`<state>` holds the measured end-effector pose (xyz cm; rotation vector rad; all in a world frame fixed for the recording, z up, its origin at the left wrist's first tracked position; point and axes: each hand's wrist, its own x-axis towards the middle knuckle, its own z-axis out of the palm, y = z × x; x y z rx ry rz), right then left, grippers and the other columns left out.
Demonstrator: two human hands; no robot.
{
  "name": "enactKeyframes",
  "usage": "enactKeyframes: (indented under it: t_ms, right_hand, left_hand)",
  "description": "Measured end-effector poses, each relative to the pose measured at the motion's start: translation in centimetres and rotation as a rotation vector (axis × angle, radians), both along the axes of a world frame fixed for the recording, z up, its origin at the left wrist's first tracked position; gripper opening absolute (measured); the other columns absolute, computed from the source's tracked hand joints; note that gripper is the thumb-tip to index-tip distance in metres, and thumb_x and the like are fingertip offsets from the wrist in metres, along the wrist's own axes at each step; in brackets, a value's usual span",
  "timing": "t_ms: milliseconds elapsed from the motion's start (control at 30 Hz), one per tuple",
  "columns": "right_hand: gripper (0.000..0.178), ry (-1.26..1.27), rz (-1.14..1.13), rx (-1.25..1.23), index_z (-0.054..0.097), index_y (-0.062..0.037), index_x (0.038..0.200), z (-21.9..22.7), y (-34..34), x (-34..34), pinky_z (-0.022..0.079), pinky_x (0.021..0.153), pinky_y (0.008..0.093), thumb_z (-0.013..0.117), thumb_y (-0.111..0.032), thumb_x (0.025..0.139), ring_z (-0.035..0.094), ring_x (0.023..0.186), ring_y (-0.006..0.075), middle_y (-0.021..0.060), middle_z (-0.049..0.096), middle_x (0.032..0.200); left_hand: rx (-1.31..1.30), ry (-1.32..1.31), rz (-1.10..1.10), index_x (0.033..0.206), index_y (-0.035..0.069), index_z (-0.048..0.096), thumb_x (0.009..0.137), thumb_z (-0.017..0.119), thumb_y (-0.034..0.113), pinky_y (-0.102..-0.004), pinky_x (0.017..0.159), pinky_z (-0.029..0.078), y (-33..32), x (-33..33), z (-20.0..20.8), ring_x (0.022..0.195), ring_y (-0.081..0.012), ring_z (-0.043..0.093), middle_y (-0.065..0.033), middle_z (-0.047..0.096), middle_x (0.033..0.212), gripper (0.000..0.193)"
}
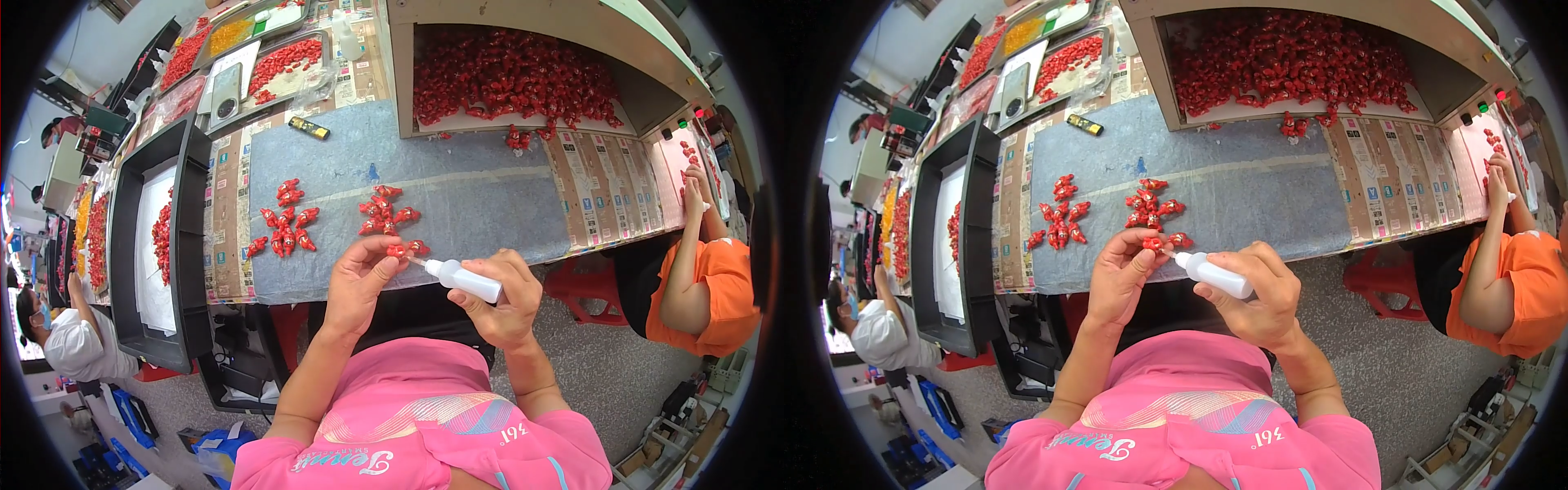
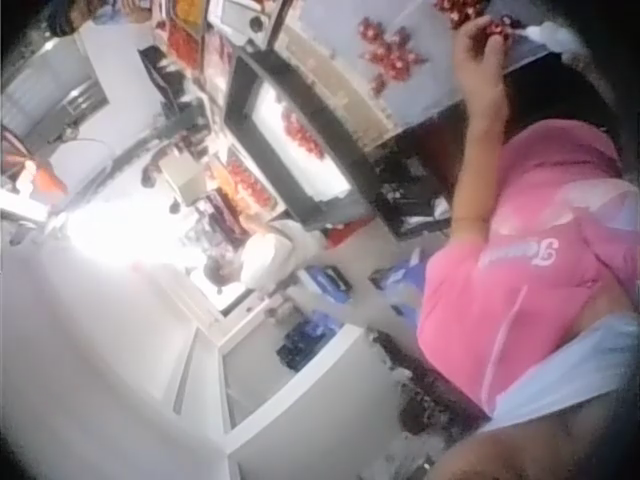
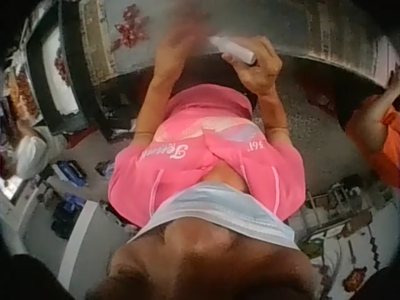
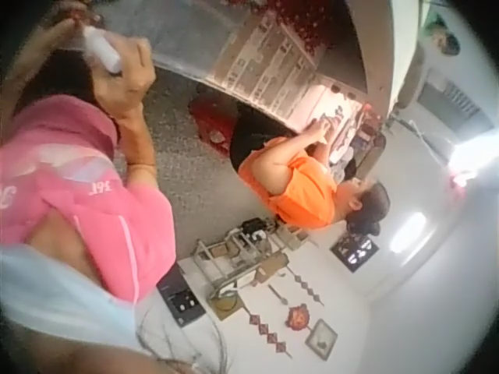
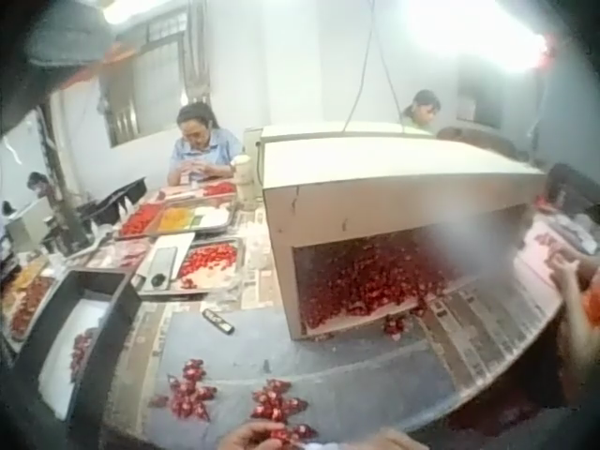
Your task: The person retrieves figurine parts from a dispenser opening onto the table, applies glue to the parts using a squeeze bottle, and attaches small pieces to the figurines by hand.
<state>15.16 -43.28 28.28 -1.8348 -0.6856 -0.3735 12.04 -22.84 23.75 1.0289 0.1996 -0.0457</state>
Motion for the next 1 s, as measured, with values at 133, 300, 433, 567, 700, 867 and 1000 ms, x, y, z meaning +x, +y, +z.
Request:
enactKeyframes:
  t_ms: [133, 300, 433, 567, 700, 867, 1000]
  right_hand:
    - [0.037, -0.009, -0.002, -0.001, 0.066, -0.002, 0.097, -0.1, 0.0, 0.0, 0.048, 0.057, 0.0282, 0.084, -0.011, 0.065, 0.059, 0.066, 0.0187, 0.0108, 0.067, 0.084]
    - [0.038, 0.009, -0.015, 0.008, 0.066, -0.0028, 0.097, -0.2, 0.1, 0.0, 0.048, 0.057, 0.0285, 0.084, -0.011, 0.065, 0.058, 0.066, 0.019, 0.0104, 0.067, 0.085]
    - [0.037, 0.006, -0.022, 0.003, 0.066, -0.0031, 0.097, -0.3, 0.0, 0.0, 0.048, 0.057, 0.0287, 0.084, -0.011, 0.065, 0.058, 0.066, 0.0189, 0.01, 0.067, 0.085]
    - [0.036, 0.009, -0.034, -0.01, 0.066, -0.0032, 0.096, -0.6, -0.1, 0.2, 0.047, 0.057, 0.0288, 0.084, -0.012, 0.066, 0.058, 0.066, 0.019, 0.0097, 0.067, 0.085]
    - [0.036, 0.011, -0.074, 0.024, 0.066, -0.0024, 0.094, -0.9, 0.0, 0.2, 0.042, 0.058, 0.0264, 0.084, -0.021, 0.069, 0.055, 0.067, 0.0164, 0.0062, 0.063, 0.078]
    - [0.034, 0.05, -0.151, 0.077, 0.063, -0.001, 0.095, -1.7, 0.1, 1.4, 0.047, 0.064, 0.028, 0.082, -0.013, 0.07, 0.058, 0.073, 0.0174, 0.0088, 0.063, 0.087]
    - [0.03, 0.319, -0.192, 0.244, 0.062, 0.0, 0.095, -3.3, 1.3, 3.7, 0.051, 0.071, 0.0305, 0.08, -0.006, 0.071, 0.063, 0.083, 0.0203, 0.0108, 0.061, 0.092]
  left_hand:
    - [0.011, -0.001, -0.003, 0.113, 0.001, 0.058, 0.089, 0.062, 0.005, -0.0312, 0.092, 0.05, 0.0, 0.0, -0.2, 0.101, -0.0175, 0.062, -0.0094, 0.064, 0.107, 0.024]
    - [0.036, 0.0, -0.013, 0.113, 0.0, 0.058, 0.09, 0.061, 0.006, -0.0312, 0.092, 0.05, -0.1, 0.0, 0.0, 0.102, -0.0175, 0.061, -0.0097, 0.064, 0.108, 0.024]
    - [0.051, -0.005, -0.017, 0.113, 0.0, 0.058, 0.09, 0.061, 0.007, -0.0314, 0.091, 0.05, -0.1, 0.0, 0.1, 0.102, -0.0179, 0.062, -0.0105, 0.064, 0.109, 0.025]
    - [0.046, 0.005, -0.023, 0.114, -0.001, 0.056, 0.09, 0.061, 0.006, -0.0316, 0.09, 0.051, -0.1, 0.1, 0.1, 0.1, -0.0195, 0.063, -0.0128, 0.064, 0.108, 0.026]
    - [0.038, 0.014, -0.039, 0.115, -0.001, 0.056, 0.091, 0.06, 0.008, -0.0319, 0.09, 0.05, 0.0, 0.2, 0.4, 0.099, -0.02, 0.063, -0.0128, 0.064, 0.109, 0.026]
    - [-0.024, 0.065, -0.042, 0.117, -0.001, 0.054, 0.093, 0.058, 0.008, -0.0319, 0.088, 0.052, 0.3, 0.3, 1.1, 0.098, -0.0209, 0.064, -0.0135, 0.064, 0.108, 0.027]
    - [-0.064, 0.076, -0.01, 0.117, -0.001, 0.054, 0.093, 0.057, 0.007, -0.032, 0.086, 0.053, 0.6, 0.1, 0.9, 0.096, -0.0213, 0.064, -0.0134, 0.063, 0.107, 0.026]
